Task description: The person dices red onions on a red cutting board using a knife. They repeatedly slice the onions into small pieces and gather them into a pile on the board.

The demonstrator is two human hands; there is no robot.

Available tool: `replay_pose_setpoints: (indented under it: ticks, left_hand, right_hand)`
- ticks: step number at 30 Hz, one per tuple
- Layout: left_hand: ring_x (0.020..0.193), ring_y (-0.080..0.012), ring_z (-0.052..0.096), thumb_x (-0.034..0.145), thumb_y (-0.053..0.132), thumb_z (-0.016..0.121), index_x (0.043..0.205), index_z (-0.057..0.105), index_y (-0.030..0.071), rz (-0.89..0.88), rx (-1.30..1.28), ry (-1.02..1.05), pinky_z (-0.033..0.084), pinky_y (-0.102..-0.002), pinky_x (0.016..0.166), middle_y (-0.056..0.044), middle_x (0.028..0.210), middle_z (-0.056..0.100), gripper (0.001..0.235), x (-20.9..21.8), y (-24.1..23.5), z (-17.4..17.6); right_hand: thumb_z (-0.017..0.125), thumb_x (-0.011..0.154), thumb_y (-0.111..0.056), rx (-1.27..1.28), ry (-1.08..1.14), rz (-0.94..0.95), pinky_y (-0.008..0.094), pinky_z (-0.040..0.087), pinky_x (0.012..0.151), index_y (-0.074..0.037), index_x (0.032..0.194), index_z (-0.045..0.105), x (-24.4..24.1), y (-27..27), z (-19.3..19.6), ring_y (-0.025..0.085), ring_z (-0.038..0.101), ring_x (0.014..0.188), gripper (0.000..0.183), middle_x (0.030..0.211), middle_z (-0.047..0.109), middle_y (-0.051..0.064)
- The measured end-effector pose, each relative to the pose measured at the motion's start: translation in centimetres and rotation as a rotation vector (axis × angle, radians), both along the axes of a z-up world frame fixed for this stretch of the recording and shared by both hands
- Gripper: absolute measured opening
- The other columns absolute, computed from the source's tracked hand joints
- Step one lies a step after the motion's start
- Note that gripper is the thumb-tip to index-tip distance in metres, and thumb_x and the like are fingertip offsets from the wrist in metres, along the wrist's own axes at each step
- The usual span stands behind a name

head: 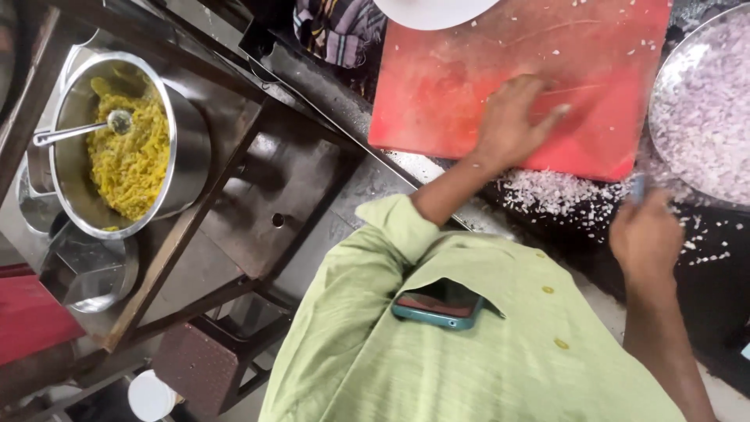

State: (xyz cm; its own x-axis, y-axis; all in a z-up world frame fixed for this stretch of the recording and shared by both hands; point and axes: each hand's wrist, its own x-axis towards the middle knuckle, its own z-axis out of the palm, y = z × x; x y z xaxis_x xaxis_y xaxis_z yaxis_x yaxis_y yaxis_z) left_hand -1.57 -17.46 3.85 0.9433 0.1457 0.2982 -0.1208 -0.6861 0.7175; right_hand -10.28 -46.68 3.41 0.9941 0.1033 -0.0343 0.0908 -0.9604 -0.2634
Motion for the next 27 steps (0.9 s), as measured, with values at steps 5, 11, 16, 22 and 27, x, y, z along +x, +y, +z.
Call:
replay_pose_setpoints:
  ticks: [5, 11, 16, 22, 27]
  left_hand:
    - [0.124, -0.0332, 0.058, 0.09, 0.05, 0.07, 0.127, 0.062, 0.012, 0.135, 0.199, 0.038, 0.047, -0.048, 0.108, -0.014, 0.127, 0.062, 0.054, 3.7, 7.9, -0.9]
    - [0.125, -0.0388, 0.054, 0.076, 0.054, 0.073, 0.127, 0.056, 0.007, 0.241, 0.698, -0.043, 0.043, -0.055, 0.106, -0.021, 0.135, 0.055, 0.071, 18.1, 19.0, -2.5]
    - [0.126, -0.0389, 0.053, 0.078, 0.054, 0.071, 0.129, 0.056, 0.01, 0.186, 0.549, 0.153, 0.044, -0.055, 0.105, -0.02, 0.137, 0.055, 0.069, 30.4, 25.5, -0.6]
    - [0.127, -0.039, 0.053, 0.08, 0.054, 0.068, 0.131, 0.056, 0.014, 0.189, 0.427, 0.249, 0.046, -0.056, 0.105, -0.018, 0.138, 0.054, 0.066, 36.2, 30.3, -1.6]
    - [0.128, -0.0391, 0.053, 0.082, 0.055, 0.065, 0.133, 0.056, 0.017, 0.226, 0.39, 0.355, 0.047, -0.056, 0.105, -0.016, 0.14, 0.054, 0.064, 34.3, 33.9, -6.5]
  right_hand:
    - [0.059, 0.113, -0.03, 0.016, -0.019, -0.028, 0.061, 0.051, 0.082, 0.007, 0.118, 0.057, 0.9, 2.1, -0.4, 0.054, 0.065, 0.088, 0.037, 0.092, 0.067, 0.033]
    - [0.06, 0.108, -0.034, -0.07, 0.184, -0.122, 0.062, 0.051, 0.077, -0.001, 0.112, 0.061, 0.0, 4.3, 0.8, 0.054, 0.067, 0.085, 0.033, 0.09, 0.07, 0.031]
    - [0.06, 0.103, -0.035, 0.078, 0.089, -0.313, 0.059, 0.053, 0.076, -0.008, 0.129, 0.063, -3.4, 5.3, -0.1, 0.052, 0.067, 0.085, 0.038, 0.091, 0.07, 0.028]
    - [0.069, 0.099, -0.039, 0.004, -0.091, -0.37, 0.049, 0.056, 0.075, -0.012, 0.123, 0.065, -8.3, 7.0, -3.4, 0.042, 0.071, 0.082, 0.036, 0.09, 0.072, 0.02]
    - [0.072, 0.096, -0.04, 0.029, 0.017, -0.508, 0.047, 0.058, 0.078, -0.013, 0.12, 0.07, -7.3, 8.4, -4.2, 0.039, 0.073, 0.082, 0.036, 0.086, 0.074, 0.02]
